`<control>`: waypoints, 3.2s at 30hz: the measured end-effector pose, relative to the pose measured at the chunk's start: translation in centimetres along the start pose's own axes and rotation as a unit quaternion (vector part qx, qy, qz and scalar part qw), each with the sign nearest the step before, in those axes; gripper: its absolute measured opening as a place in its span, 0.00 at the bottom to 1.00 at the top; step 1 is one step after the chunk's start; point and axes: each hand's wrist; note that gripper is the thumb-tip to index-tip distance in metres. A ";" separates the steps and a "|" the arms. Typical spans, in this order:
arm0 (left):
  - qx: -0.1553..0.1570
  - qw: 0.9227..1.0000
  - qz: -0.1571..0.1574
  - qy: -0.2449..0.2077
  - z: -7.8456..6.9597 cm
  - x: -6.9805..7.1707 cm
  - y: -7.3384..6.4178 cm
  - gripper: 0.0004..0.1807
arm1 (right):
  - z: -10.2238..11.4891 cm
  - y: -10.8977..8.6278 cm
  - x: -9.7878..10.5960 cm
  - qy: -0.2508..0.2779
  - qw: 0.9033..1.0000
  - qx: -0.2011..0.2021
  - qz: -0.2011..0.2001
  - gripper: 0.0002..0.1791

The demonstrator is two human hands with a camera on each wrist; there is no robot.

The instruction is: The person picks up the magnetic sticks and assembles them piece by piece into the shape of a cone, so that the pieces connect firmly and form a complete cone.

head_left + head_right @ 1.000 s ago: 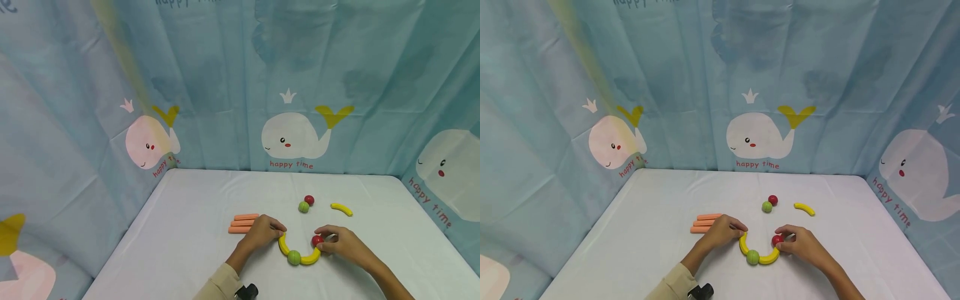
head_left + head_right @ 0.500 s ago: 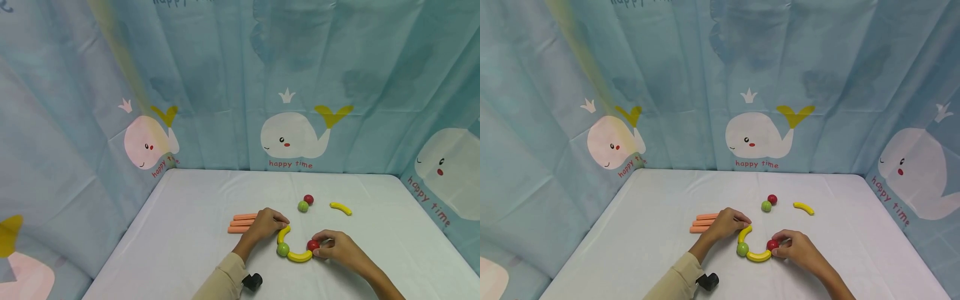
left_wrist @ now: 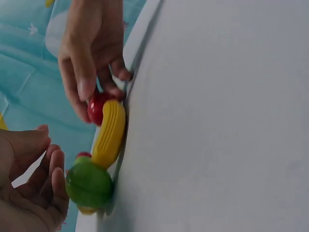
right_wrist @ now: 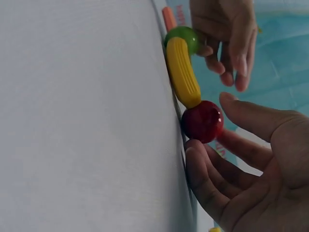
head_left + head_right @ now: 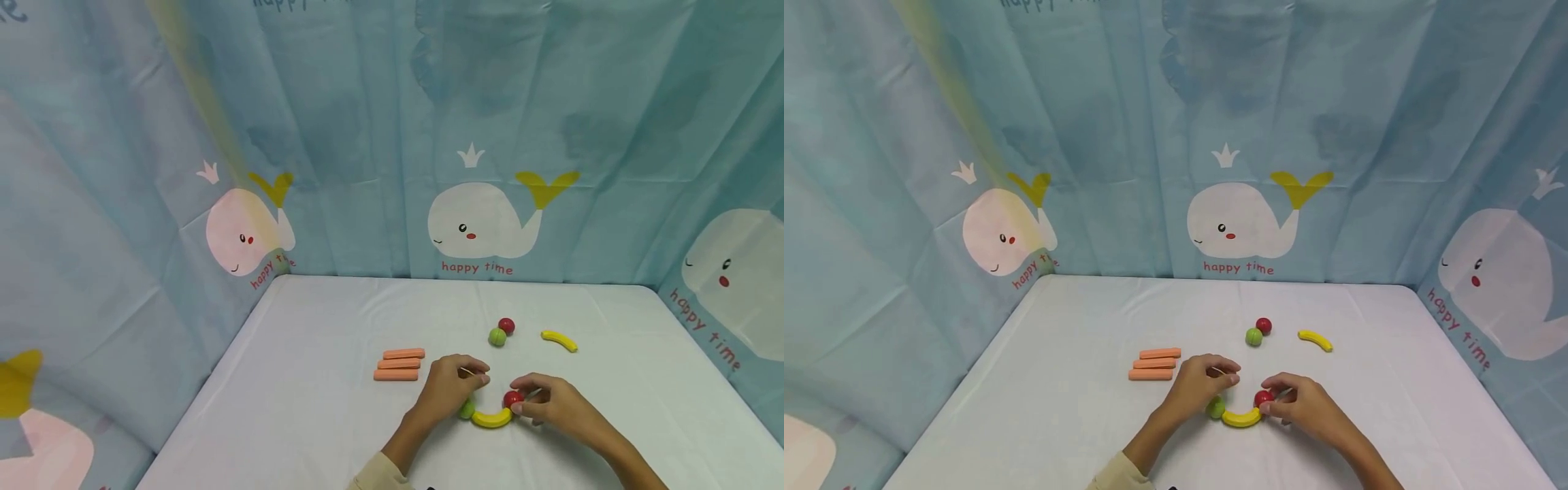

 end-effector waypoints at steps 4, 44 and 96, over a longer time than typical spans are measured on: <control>-0.003 0.999 0.004 -0.033 -0.7 -1.3 -1.3 0.11 | 0.1 0.1 0.5 -0.007 1.000 0.000 -0.010 0.25; 0.028 0.990 -0.004 0.141 0.0 -4.0 -2.3 0.21 | -3.8 4.1 6.8 -0.174 0.960 -0.066 -0.211 0.27; -0.016 0.994 -0.011 0.106 0.3 -3.9 -2.5 0.18 | -0.8 2.7 3.1 -0.102 0.978 -0.078 -0.165 0.25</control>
Point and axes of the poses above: each hand's wrist, its own y-axis towards the middle knuckle, its own x-axis out of the back of the hand, z = x × y, and after that the axes turned 11 degrees about -y, right-handed
